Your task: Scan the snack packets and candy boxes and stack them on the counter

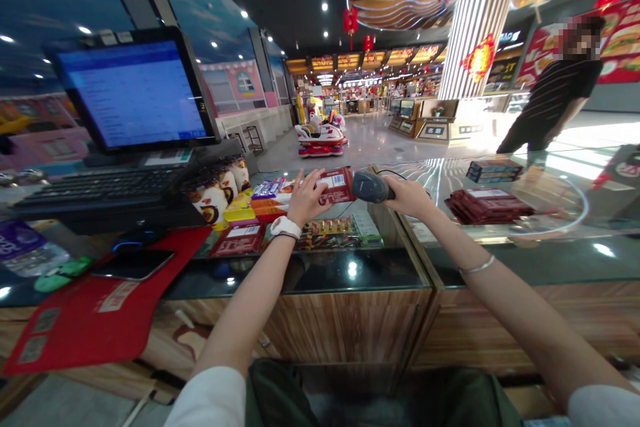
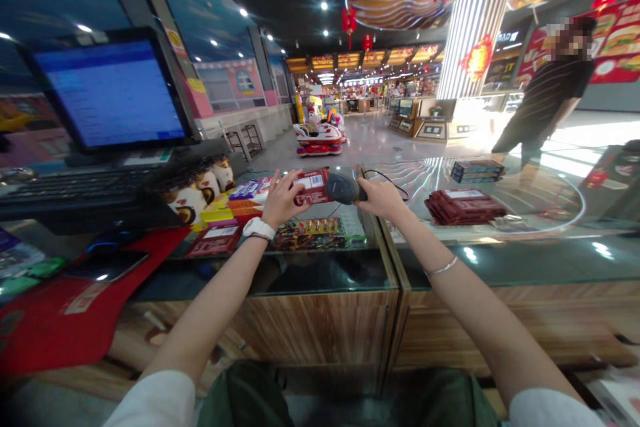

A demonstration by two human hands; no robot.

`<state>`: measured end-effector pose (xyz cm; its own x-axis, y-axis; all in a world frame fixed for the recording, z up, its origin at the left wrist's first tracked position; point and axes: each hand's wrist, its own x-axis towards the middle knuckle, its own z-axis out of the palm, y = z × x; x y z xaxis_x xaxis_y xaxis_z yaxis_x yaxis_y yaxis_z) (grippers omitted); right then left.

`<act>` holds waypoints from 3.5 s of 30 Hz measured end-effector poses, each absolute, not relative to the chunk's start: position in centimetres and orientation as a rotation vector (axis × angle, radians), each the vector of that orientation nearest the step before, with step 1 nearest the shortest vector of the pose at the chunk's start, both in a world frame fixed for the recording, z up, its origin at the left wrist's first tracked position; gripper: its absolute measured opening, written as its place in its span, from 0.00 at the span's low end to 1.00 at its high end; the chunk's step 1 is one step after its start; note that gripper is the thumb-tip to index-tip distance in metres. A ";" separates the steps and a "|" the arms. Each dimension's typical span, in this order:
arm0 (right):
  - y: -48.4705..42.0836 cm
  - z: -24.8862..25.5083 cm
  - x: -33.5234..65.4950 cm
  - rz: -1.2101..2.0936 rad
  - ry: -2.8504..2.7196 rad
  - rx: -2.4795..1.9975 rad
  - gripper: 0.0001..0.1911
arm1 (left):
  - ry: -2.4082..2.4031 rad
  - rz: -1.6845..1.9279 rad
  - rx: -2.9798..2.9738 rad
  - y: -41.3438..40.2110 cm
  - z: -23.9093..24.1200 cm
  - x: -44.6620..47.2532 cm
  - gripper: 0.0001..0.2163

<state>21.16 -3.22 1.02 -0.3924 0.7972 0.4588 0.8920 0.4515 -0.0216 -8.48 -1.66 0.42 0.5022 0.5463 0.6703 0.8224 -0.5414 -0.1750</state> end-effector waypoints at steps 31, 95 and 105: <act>2.0 -3.8 22.7 0.304 -2.490 -1.023 0.30 | -1.135 -0.900 -2.216 -1.9 0.4 -7.6 0.14; -7.5 -7.5 44.9 -0.540 -1.677 -1.322 0.19 | -0.643 -0.977 -2.575 -2.4 -2.8 23.9 0.13; -7.4 -7.2 45.1 -0.576 -1.628 -1.386 0.17 | -0.665 -0.989 -2.630 -2.4 -3.0 24.5 0.14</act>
